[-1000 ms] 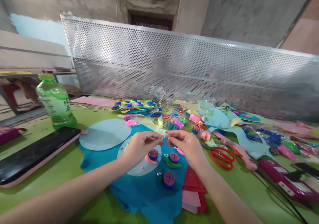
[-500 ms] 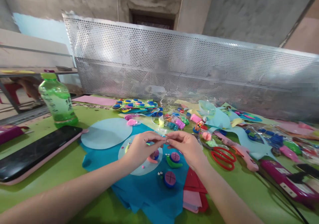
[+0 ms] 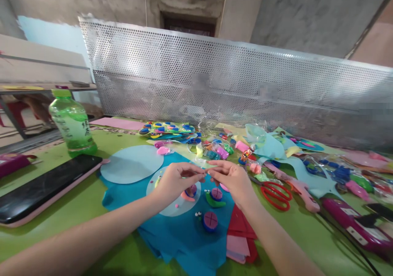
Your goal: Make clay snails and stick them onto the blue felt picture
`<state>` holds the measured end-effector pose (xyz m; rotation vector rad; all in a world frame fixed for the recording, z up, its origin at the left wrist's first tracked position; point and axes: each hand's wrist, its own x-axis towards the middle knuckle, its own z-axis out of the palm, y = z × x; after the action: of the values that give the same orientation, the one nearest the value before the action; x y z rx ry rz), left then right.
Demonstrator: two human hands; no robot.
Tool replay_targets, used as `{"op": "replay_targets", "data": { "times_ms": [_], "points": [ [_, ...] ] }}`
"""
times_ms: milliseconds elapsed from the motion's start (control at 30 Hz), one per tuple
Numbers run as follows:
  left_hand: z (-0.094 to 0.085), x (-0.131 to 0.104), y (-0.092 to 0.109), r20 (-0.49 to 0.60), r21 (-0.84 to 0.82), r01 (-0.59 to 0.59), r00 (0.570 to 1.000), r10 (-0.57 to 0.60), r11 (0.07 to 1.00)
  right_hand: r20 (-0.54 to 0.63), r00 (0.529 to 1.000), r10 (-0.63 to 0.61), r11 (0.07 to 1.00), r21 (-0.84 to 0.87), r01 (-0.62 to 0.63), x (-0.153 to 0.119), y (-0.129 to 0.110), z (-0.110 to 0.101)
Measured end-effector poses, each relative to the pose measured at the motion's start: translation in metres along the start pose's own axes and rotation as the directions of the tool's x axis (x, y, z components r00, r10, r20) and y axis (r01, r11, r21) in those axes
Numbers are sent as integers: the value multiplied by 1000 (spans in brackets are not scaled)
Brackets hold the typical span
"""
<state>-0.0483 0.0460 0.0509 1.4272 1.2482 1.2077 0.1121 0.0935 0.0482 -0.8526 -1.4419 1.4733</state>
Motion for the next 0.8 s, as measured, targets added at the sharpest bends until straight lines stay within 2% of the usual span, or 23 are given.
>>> {"op": "replay_targets", "data": {
  "times_ms": [300, 467, 533, 633, 700, 800],
  "points": [
    [2, -1, 0, 59, -170, 136, 990, -127, 976, 72, 990, -125, 978, -160, 135, -5, 2, 1],
    [5, -2, 1, 95, -203, 211, 976, -196, 956, 94, 981, -169, 949, -252, 188, -11, 1, 4],
    [5, -2, 3, 98, -221, 239, 970, -223, 946, 83, 969, -231, 892, -380, 245, -14, -1, 5],
    [3, -2, 4, 104, -229, 260, 965, -242, 938, 94, 929, -358, 741, -577, 344, -18, -5, 4],
    [2, -1, 3, 105, -220, 251, 967, -233, 943, 117, 900, -420, 662, -638, 393, -19, -6, 3],
    [0, -1, -1, 109, -243, 226, 973, -205, 943, 154, 862, -484, 592, -667, 452, -20, -6, 2]
  ]
}}
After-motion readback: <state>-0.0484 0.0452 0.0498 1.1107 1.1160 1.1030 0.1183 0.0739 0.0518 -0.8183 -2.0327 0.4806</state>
